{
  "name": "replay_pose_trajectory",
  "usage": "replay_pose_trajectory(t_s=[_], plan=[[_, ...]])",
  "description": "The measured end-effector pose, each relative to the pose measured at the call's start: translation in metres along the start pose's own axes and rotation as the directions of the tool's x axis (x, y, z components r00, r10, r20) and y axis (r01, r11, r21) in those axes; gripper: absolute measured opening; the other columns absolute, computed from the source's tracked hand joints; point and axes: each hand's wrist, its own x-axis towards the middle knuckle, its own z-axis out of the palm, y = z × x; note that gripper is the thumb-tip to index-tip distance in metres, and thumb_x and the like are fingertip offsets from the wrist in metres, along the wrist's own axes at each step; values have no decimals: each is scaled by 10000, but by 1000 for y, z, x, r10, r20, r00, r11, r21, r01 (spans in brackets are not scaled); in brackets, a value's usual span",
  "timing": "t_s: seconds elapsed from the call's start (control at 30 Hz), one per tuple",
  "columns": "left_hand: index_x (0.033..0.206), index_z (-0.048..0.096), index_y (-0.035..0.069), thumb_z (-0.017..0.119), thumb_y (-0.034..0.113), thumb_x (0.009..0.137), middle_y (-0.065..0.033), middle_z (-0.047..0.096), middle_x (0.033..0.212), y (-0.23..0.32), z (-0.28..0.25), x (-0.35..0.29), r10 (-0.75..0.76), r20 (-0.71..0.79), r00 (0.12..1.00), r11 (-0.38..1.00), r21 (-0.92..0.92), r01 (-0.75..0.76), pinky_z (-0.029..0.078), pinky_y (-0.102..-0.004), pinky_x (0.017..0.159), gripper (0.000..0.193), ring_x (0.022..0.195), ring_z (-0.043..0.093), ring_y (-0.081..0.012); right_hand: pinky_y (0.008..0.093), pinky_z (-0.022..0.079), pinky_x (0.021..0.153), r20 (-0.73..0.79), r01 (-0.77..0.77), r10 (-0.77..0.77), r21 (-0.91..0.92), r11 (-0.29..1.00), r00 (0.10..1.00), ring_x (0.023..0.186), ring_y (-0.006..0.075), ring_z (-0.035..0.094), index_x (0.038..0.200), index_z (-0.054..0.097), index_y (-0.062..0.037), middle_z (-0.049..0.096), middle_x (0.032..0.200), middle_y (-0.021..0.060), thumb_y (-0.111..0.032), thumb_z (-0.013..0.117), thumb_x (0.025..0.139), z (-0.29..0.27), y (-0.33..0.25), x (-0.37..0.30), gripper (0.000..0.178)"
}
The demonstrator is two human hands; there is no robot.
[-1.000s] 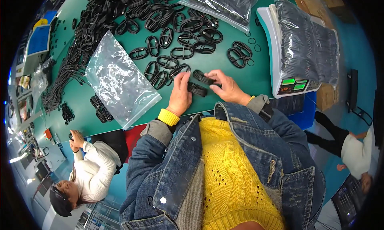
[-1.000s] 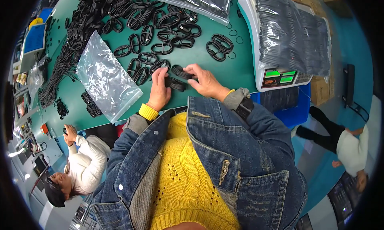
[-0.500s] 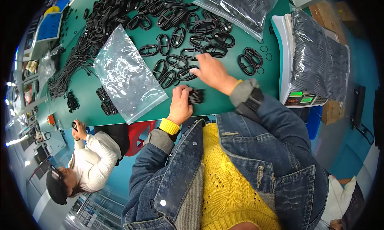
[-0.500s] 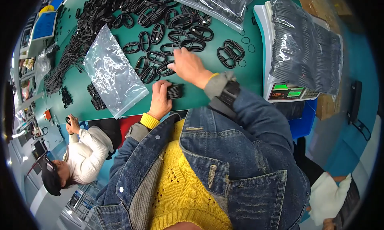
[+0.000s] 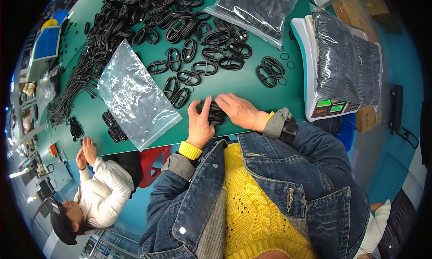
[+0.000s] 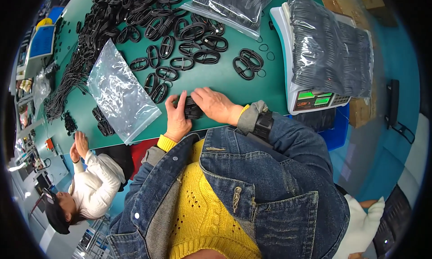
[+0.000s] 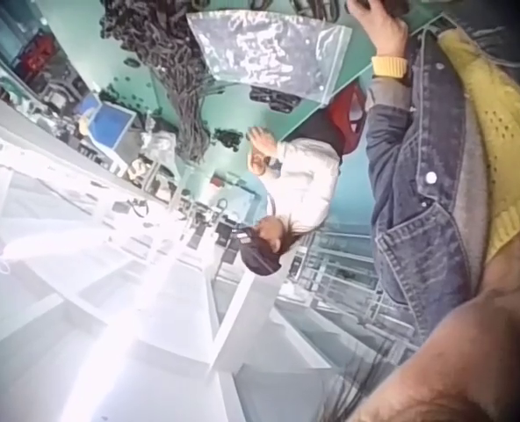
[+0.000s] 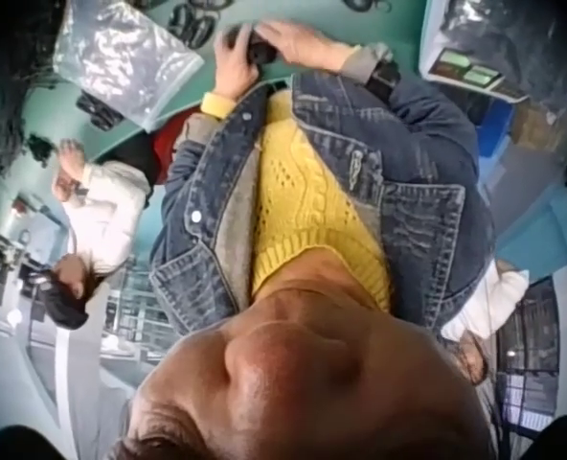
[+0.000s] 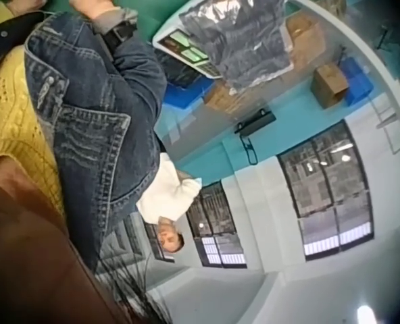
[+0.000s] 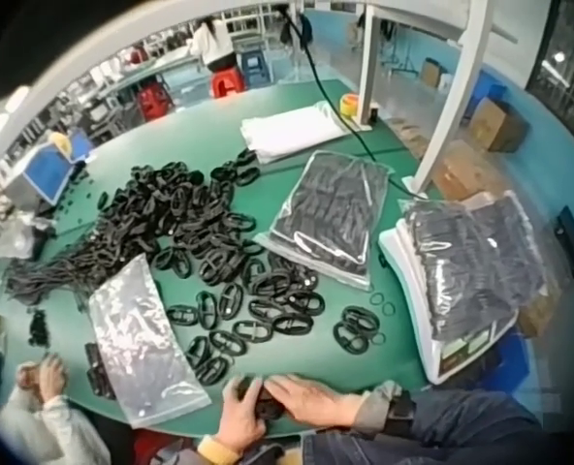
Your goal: The person gathers coiled cables into a stack, places them into a plastic bag, and sets the bag on a digital scale. They then remove the bag from the scale and continue filling it with more cables by hand.
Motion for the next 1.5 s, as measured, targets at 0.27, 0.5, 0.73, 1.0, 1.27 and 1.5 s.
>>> replay_pose_trajectory(t_s=[0.27,0.5,0.73,1.0,1.27,1.5], plan=[[1155,476,39,548,-76,543,-165,454,1186,-7,-4,12,165,96,982,985,31,-169,379,-414,921,627,1085,447,-359,342,484,696,-77,-148,131,-300,943,988,884,277,523,1124,508,-53,509,978,111,-39,582,707,-64,19,62,423],[1190,449,50,535,-79,537,-168,465,1164,-11,-4,11,165,92,982,986,-7,-165,370,-418,932,672,1073,447,-364,350,485,617,98,63,-25,-401,914,995,865,257,525,1008,522,-67,528,918,78,-50,627,702,-70,41,56,324],[1313,346,57,540,-87,566,-205,444,1181,-14,3,10,108,49,993,987,-121,-101,366,-428,945,785,1068,437,-395,356,484,675,-279,-371,543,487,791,792,879,307,559,1054,525,-49,594,941,131,46,528,697,6,21,16,370],[1287,410,111,649,-3,625,-204,401,1276,-5,-2,13,220,37,975,976,-13,-219,363,-435,960,712,1148,422,-387,402,481,643,-1,177,-178,110,978,984,717,323,586,1025,574,-13,598,921,155,-61,569,764,-30,24,21,266],[1255,440,133,660,23,633,-202,375,1317,-8,-1,14,194,94,977,981,-33,-191,348,-436,973,669,1189,402,-384,391,471,698,38,-569,578,-135,811,815,857,316,572,1022,536,-32,590,969,133,-198,662,760,-10,42,85,335],[1255,427,130,662,-4,618,-204,365,1323,-8,2,11,170,77,982,985,-48,-166,344,-437,983,692,1194,393,-392,406,470,739,-121,-284,284,17,959,951,897,337,572,1077,535,-54,584,1013,135,-147,668,748,-17,46,50,367]])
